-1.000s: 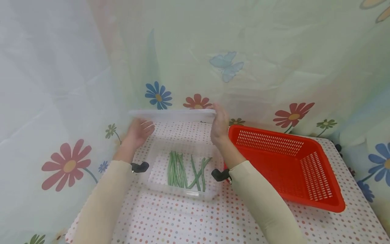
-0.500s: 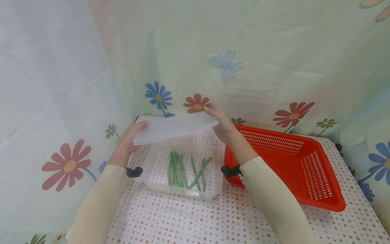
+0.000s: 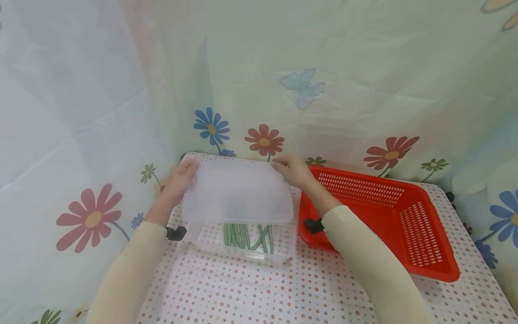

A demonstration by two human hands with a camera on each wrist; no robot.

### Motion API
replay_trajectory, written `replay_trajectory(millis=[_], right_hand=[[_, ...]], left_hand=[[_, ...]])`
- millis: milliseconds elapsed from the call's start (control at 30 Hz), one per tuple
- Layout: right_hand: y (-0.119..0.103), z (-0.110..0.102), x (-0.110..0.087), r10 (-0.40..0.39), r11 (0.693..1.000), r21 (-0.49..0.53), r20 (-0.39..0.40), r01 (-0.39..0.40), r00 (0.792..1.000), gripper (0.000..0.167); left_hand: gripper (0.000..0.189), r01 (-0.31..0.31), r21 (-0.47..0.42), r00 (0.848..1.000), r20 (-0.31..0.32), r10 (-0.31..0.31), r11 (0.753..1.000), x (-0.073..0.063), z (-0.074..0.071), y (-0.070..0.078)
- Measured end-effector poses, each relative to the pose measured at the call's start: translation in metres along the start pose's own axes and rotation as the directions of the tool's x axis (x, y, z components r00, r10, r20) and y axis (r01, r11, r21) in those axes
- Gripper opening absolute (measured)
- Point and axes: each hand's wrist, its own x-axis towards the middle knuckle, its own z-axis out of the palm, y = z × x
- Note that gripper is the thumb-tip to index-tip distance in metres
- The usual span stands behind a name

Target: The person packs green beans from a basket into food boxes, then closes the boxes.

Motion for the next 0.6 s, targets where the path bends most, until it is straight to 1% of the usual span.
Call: replay_trajectory(millis=[33, 100, 167, 233, 300, 367, 467, 600], right_hand=[[0.001, 0.0, -0.001, -0.012, 0.998, -0.062, -0.006, 0.011, 1.0, 0.044], [0.003, 0.0, -0.003, -0.011, 0.99, -0.141, 0.003, 0.011, 1.0, 0.039], [0.005, -0.001, -0.006, 0.014, 0.983, -0.185, 0.036, -0.008, 0.999, 0.037], [0.007, -0.002, -0.008, 0.033, 0.978, -0.21, 0.091, -0.013, 0.995, 0.035], [0.009, -0.002, -0.009, 0.04, 0.97, -0.244, 0.143, -0.004, 0.989, 0.031], [0.012, -0.002, -0.01, 0.036, 0.961, -0.277, 0.185, 0.017, 0.982, 0.03], [0.018, -0.001, -0.012, 0.034, 0.956, -0.292, 0.227, 0.035, 0.973, 0.031], [0.023, -0.002, -0.015, 0.043, 0.959, -0.281, 0.28, 0.039, 0.959, 0.033]], left_hand=[[0.067, -0.009, 0.053, 1.0, -0.001, 0.009, 0.999, -0.001, 0.001, -0.001], [0.065, -0.026, 0.151, 1.0, -0.012, 0.028, 0.988, -0.001, 0.004, -0.003], [0.064, -0.044, 0.224, 0.999, -0.01, 0.047, 0.974, 0.0, 0.006, -0.005], [0.063, -0.051, 0.279, 0.998, -0.009, 0.056, 0.959, 0.0, 0.008, -0.007], [0.063, -0.05, 0.317, 0.999, -0.002, 0.053, 0.947, 0.0, 0.009, -0.01], [0.063, -0.06, 0.336, 0.998, 0.009, 0.061, 0.94, -0.001, 0.011, -0.012], [0.061, -0.086, 0.356, 0.996, 0.013, 0.087, 0.931, -0.002, 0.014, -0.016], [0.053, -0.129, 0.382, 0.991, 0.009, 0.136, 0.915, -0.002, 0.018, -0.018]])
